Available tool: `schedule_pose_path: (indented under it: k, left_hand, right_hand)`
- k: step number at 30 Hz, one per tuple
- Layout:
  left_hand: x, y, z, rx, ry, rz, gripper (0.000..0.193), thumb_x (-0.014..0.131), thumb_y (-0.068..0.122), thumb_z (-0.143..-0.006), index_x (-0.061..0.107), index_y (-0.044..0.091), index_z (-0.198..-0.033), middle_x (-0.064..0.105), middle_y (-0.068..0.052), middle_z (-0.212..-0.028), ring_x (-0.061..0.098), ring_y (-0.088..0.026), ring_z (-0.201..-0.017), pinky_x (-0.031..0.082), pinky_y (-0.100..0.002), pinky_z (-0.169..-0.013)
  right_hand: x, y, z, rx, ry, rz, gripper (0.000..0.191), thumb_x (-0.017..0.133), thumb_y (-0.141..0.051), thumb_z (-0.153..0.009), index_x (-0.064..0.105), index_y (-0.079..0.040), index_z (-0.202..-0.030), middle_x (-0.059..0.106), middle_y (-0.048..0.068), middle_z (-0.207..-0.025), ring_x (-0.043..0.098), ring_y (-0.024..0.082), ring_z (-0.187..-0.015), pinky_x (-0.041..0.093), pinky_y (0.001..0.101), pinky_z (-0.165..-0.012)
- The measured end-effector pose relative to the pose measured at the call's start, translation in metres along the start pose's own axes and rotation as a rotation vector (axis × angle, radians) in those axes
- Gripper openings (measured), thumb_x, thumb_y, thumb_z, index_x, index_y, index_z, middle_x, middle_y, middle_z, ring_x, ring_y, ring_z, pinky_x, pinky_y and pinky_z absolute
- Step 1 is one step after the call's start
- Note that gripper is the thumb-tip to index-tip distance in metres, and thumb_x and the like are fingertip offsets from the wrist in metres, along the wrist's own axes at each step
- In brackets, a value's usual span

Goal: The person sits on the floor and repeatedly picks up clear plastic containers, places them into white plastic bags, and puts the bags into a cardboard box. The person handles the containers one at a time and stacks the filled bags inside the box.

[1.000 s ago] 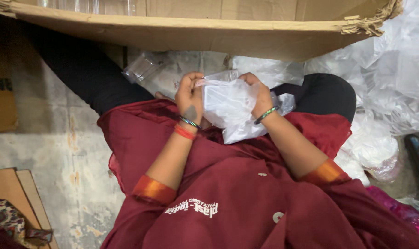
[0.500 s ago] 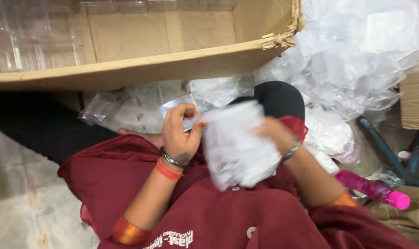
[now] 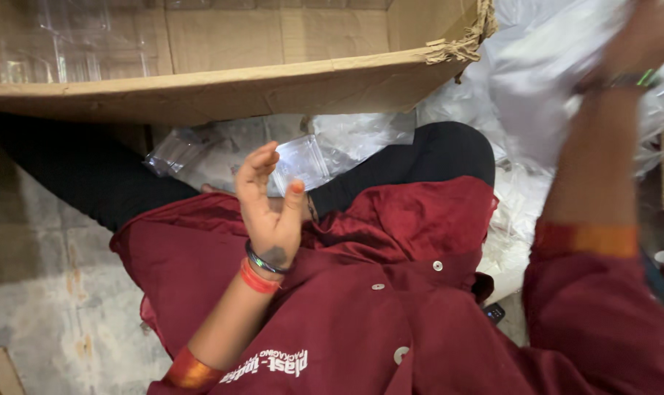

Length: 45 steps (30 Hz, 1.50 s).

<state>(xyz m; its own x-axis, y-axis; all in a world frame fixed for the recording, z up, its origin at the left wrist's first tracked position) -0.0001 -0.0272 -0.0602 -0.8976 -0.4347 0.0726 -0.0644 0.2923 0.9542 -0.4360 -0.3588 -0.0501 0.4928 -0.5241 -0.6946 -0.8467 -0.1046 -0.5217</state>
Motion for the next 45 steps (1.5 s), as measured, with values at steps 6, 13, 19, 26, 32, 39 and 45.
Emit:
schedule_pose_path:
  k: [6,13,19,26,32,39,45]
  left_hand:
    - [0.016,0.033,-0.01,0.045,-0.414,-0.096,0.069,0.081,0.021,-0.091,0.044,0.003,-0.147,0.05,-0.02,-0.153,0.047,-0.029,-0.146,0.036,-0.041,-0.125]
    - [0.014,0.031,-0.019,-0.316,-0.373,-0.216,0.018,0.077,0.014,-0.094,0.067,0.002,-0.104,0.072,-0.006,-0.092,0.068,-0.015,-0.084,0.056,-0.027,-0.08]
    - [0.0,0.021,-0.021,-0.334,-0.35,-0.281,0.01,0.066,0.012,-0.099,0.067,0.002,-0.096,0.071,-0.006,-0.084,0.068,-0.012,-0.073,0.054,-0.026,-0.067]
    - [-0.007,-0.01,-0.011,-0.204,-0.244,-0.324,0.021,0.061,0.022,-0.106,0.068,0.003,-0.099,0.073,-0.006,-0.095,0.071,-0.018,-0.085,0.055,-0.033,-0.074]
    - [-0.047,-0.071,-0.002,-0.802,-0.018,1.348,0.022,0.058,0.022,-0.111,0.061,0.008,-0.095,0.066,-0.003,-0.083,0.062,-0.016,-0.077,0.051,-0.033,-0.08]
    - [-0.05,-0.173,-0.003,-0.622,0.237,0.417,0.016,0.055,-0.01,-0.09,0.058,0.006,-0.094,0.066,-0.005,-0.095,0.053,-0.013,-0.065,0.041,-0.026,-0.055]
    - [-0.047,-0.197,-0.012,-0.865,0.413,0.544,0.041,0.049,-0.012,-0.083,0.055,0.005,-0.12,0.069,-0.01,-0.098,0.058,-0.012,-0.063,0.045,-0.025,-0.05]
  right_hand:
    - [-0.014,-0.178,0.236,-0.417,-0.793,-0.803,0.005,0.065,-0.002,-0.097,0.064,-0.005,-0.094,0.072,0.014,-0.107,0.072,0.027,-0.112,0.057,0.039,-0.098]
    - [-0.028,-0.247,0.254,-0.135,-0.773,-0.772,0.041,0.052,-0.034,-0.108,0.073,0.001,-0.115,0.075,0.011,-0.102,0.071,0.016,-0.092,0.055,0.0272,-0.085]
    - [-0.011,-0.241,0.259,0.035,-1.038,-1.004,0.039,0.072,-0.032,-0.099,0.071,0.003,-0.116,0.071,0.012,-0.114,0.065,0.018,-0.108,0.049,0.0293,-0.098]
    - [0.034,-0.202,0.287,0.481,-1.107,-1.387,0.034,0.07,-0.033,-0.102,0.07,0.0,-0.095,0.069,0.007,-0.097,0.063,0.015,-0.092,0.051,0.0303,-0.089]
    - [0.083,-0.166,0.297,0.738,-1.507,-1.18,0.023,0.08,-0.023,-0.093,0.07,-0.004,-0.103,0.066,0.003,-0.089,0.062,0.015,-0.079,0.051,0.0319,-0.07]
    - [0.162,-0.187,0.276,-0.286,-0.73,-0.152,0.028,0.079,-0.025,-0.085,0.068,-0.003,-0.097,0.071,0.022,-0.092,0.068,0.039,-0.086,0.055,0.044,-0.076]
    - [0.143,-0.217,0.27,-0.268,-0.901,-0.336,0.027,0.066,-0.011,-0.085,0.076,-0.01,-0.11,0.074,0.019,-0.103,0.07,0.038,-0.079,0.055,0.0444,-0.072]
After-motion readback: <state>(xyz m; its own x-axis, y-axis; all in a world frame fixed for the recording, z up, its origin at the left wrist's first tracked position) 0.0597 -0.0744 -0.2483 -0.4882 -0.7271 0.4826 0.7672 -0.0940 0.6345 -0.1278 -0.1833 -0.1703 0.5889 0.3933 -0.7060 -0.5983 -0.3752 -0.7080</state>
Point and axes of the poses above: each hand's wrist, its own z-axis away from the middle knuckle, its own x-axis out of the palm, y = z × x, the point moved 1 cm from there along -z, towards the middle knuckle
